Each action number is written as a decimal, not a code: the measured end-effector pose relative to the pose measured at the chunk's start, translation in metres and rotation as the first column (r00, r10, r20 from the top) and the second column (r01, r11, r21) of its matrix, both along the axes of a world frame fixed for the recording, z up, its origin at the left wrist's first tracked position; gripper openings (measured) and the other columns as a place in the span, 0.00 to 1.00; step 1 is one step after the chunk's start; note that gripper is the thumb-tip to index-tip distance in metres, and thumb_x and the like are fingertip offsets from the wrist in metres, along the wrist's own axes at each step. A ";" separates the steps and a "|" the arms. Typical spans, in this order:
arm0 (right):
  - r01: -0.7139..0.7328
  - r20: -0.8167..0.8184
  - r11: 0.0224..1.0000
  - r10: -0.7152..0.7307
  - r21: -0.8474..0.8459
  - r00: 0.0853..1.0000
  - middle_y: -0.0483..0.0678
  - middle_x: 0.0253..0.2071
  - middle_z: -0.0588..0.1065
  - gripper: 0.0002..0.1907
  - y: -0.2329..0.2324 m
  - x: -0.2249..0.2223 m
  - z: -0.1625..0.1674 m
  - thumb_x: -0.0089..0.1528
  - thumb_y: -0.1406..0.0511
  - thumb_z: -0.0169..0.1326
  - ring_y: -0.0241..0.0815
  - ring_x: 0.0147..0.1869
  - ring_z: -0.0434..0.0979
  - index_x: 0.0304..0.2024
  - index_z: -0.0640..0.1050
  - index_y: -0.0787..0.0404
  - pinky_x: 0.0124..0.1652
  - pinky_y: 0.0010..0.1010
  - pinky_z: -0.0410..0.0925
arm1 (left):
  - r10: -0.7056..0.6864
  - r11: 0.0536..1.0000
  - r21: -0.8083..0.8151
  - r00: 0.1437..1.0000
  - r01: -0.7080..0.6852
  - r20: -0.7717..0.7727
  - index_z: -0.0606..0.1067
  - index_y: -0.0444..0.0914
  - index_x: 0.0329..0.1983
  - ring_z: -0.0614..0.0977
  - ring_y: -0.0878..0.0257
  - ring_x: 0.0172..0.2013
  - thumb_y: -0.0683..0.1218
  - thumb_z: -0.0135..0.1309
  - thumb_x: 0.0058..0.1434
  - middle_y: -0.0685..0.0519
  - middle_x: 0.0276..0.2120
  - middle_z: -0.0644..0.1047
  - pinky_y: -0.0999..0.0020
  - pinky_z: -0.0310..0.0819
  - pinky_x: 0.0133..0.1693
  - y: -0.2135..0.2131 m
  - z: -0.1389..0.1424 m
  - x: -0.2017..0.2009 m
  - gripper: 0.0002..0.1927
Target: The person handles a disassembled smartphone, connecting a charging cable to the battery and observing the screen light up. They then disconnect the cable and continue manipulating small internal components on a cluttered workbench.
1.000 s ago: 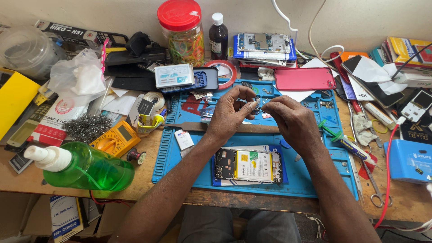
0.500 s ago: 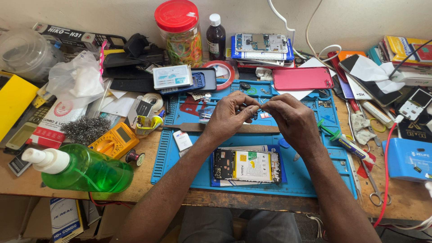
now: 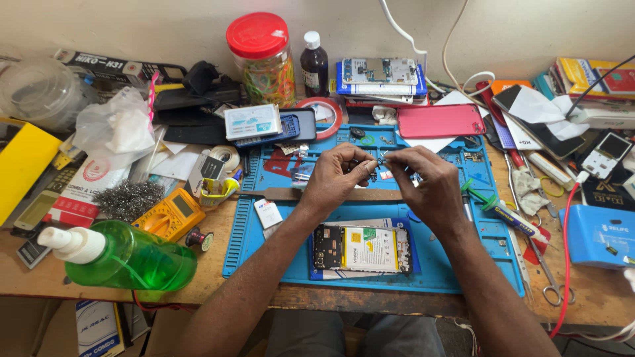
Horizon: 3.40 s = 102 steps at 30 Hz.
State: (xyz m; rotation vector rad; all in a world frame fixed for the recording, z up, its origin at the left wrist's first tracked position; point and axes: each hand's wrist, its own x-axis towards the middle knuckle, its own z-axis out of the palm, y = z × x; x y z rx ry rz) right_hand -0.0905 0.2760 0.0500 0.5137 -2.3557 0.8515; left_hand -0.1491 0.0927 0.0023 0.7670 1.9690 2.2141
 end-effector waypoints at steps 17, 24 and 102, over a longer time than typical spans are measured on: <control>-0.037 0.040 0.998 0.039 -0.042 0.998 0.49 0.37 0.82 0.05 0.001 -0.004 -0.009 0.61 0.69 0.64 0.36 0.36 0.82 0.40 0.83 0.62 0.33 0.27 0.74 | -0.016 0.995 0.101 1.000 0.014 0.020 0.81 0.33 0.40 0.81 0.69 0.35 0.45 0.61 0.65 0.53 0.39 0.76 0.75 0.83 0.36 0.001 -0.001 0.003 0.09; 0.006 0.157 0.991 0.014 -0.131 0.988 0.48 0.34 0.82 0.05 0.006 -0.008 -0.015 0.64 0.66 0.62 0.35 0.36 0.83 0.40 0.82 0.62 0.33 0.26 0.75 | -0.025 0.994 0.110 0.999 0.020 0.041 0.81 0.33 0.40 0.81 0.69 0.35 0.45 0.61 0.65 0.53 0.38 0.76 0.74 0.83 0.36 0.003 -0.001 0.002 0.09; 0.107 0.487 0.756 0.300 -0.646 0.820 0.49 0.30 0.80 0.11 0.009 -0.019 -0.019 0.62 0.67 0.62 0.33 0.31 0.79 0.44 0.81 0.69 0.33 0.22 0.72 | -0.025 0.979 0.203 0.987 -0.008 0.161 0.78 0.36 0.46 0.83 0.68 0.38 0.39 0.62 0.63 0.53 0.40 0.81 0.71 0.84 0.43 0.005 0.000 0.005 0.10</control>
